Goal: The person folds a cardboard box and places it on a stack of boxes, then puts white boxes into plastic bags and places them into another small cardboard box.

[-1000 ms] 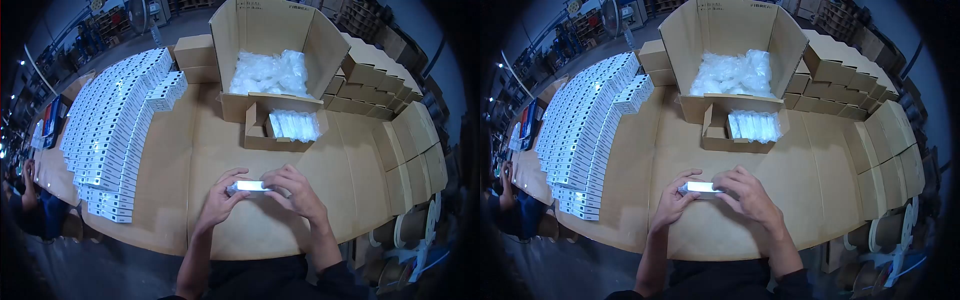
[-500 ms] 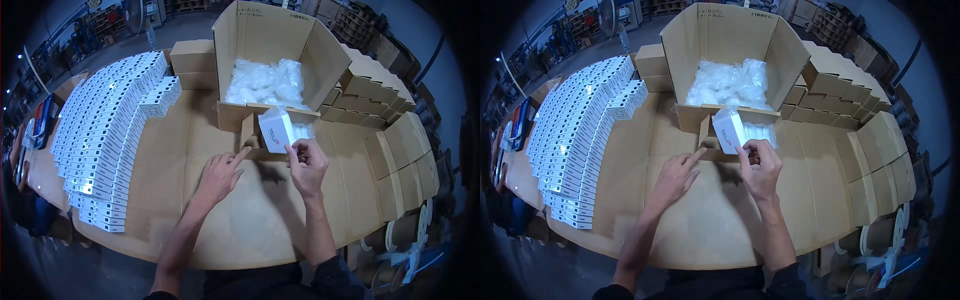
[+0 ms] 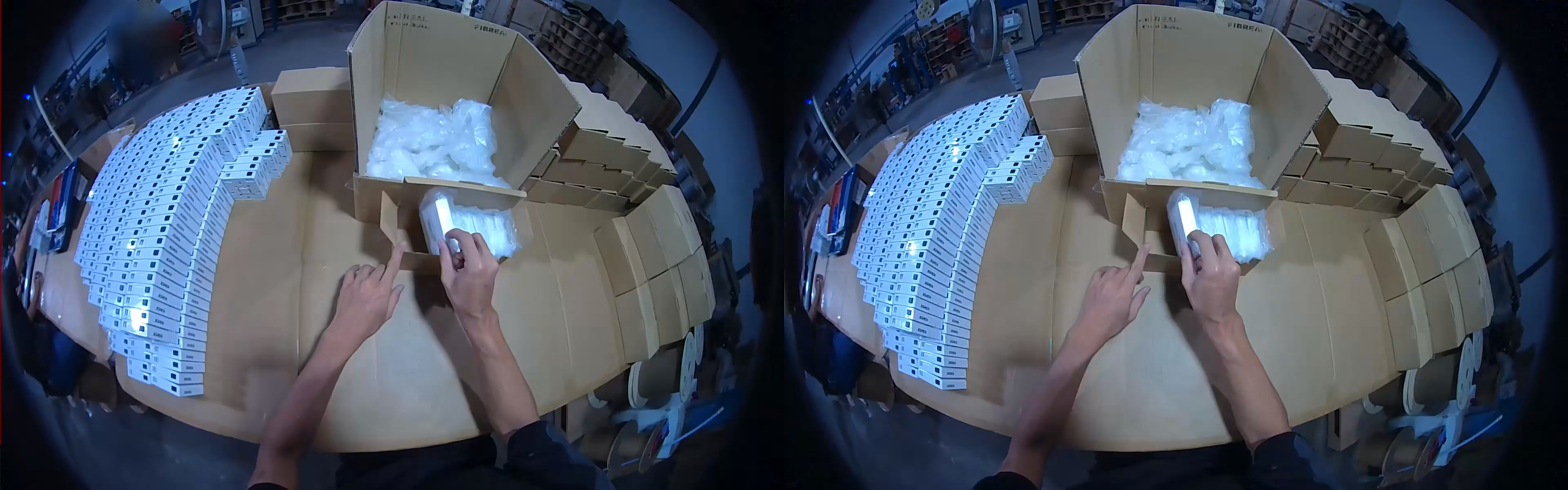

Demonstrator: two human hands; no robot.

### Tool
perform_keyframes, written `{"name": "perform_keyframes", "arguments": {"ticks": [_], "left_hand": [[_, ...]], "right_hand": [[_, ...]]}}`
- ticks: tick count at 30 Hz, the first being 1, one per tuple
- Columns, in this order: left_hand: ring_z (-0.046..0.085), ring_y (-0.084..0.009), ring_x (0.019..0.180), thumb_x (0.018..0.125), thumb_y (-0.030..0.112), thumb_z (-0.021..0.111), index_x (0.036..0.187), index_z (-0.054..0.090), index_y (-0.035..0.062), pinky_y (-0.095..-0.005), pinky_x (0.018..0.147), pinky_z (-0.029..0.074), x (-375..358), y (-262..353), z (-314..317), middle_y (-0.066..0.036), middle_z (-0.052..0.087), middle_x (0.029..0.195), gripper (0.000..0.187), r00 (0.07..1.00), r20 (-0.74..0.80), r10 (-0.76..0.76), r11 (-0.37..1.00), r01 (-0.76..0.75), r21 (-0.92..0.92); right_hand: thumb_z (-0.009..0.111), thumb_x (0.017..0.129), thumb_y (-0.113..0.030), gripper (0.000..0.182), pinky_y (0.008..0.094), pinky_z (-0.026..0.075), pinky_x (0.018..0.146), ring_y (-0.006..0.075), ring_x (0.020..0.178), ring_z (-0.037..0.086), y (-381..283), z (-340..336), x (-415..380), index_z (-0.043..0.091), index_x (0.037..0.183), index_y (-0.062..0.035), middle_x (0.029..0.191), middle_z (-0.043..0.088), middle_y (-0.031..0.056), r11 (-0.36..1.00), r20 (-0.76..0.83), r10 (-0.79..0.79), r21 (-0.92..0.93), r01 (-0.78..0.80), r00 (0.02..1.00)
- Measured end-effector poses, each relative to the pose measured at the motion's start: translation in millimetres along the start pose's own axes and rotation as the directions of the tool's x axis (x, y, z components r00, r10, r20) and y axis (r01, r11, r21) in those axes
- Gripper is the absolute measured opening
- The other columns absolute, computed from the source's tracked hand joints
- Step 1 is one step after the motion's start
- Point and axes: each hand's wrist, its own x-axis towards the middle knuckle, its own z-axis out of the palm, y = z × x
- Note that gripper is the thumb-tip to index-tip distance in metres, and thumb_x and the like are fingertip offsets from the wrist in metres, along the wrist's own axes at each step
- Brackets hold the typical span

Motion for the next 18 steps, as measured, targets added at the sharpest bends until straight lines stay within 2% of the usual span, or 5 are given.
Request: {"name": "perform_keyframes", "arguments": {"ticks": [2,6,12,15,18], "left_hand": [[0.066,-0.0289,0.087,0.089,0.016,0.076,0.161,0.032,0.0062,-0.0447,0.086,0.050,-1,0,1,-0.009,0.070,0.092,0.085,1.000,-0.019,0.014,1.000,-0.013,0.023],[0.066,-0.0274,0.083,0.088,0.016,0.077,0.160,0.033,0.0060,-0.0435,0.083,0.051,-2,2,2,-0.008,0.070,0.091,0.085,1.000,0.006,-0.024,1.000,0.024,-0.014],[0.065,-0.0265,0.083,0.088,0.017,0.076,0.160,0.034,0.0065,-0.0420,0.082,0.051,-1,1,-4,-0.007,0.069,0.090,0.085,1.000,0.013,-0.008,1.000,0.008,0.022],[0.065,-0.0272,0.084,0.087,0.017,0.076,0.161,0.034,0.0072,-0.0418,0.082,0.050,-2,0,-6,-0.008,0.066,0.091,0.086,0.999,0.031,0.019,1.000,-0.020,0.016],[0.064,-0.0290,0.085,0.085,0.017,0.077,0.161,0.035,0.0112,-0.0419,0.082,0.050,-3,-2,-16,-0.011,0.063,0.093,0.087,0.998,0.036,0.055,0.997,-0.053,-0.059]], "right_hand": [[0.074,0.090,-0.006,0.010,0.0441,0.056,0.056,0.0348,0.064,0.068,3,4,1,0.068,0.095,-0.0011,0.087,0.064,0.0169,0.999,0.022,0.032,-0.042,-0.032,0.999],[0.075,0.087,-0.006,0.010,0.0474,0.055,0.057,0.0369,0.063,0.067,9,15,2,0.067,0.089,-0.0011,0.084,0.062,0.0159,0.985,0.044,-0.027,-0.171,0.034,0.999],[0.071,0.090,-0.009,0.010,0.0487,0.057,0.059,0.0386,0.071,0.069,-1,23,2,0.070,0.086,0.0001,0.097,0.062,0.0174,0.922,0.157,0.178,-0.371,-0.109,0.971],[0.069,0.092,-0.010,0.012,0.0498,0.057,0.062,0.0393,0.072,0.070,-8,17,2,0.071,0.088,0.0006,0.102,0.062,0.0169,0.923,0.167,0.179,-0.369,-0.107,0.970],[0.067,0.095,-0.011,0.014,0.0472,0.058,0.072,0.0393,0.087,0.070,-15,4,-5,0.072,0.101,-0.0004,0.120,0.061,0.0194,0.930,0.179,0.159,-0.357,-0.087,0.971]]}}
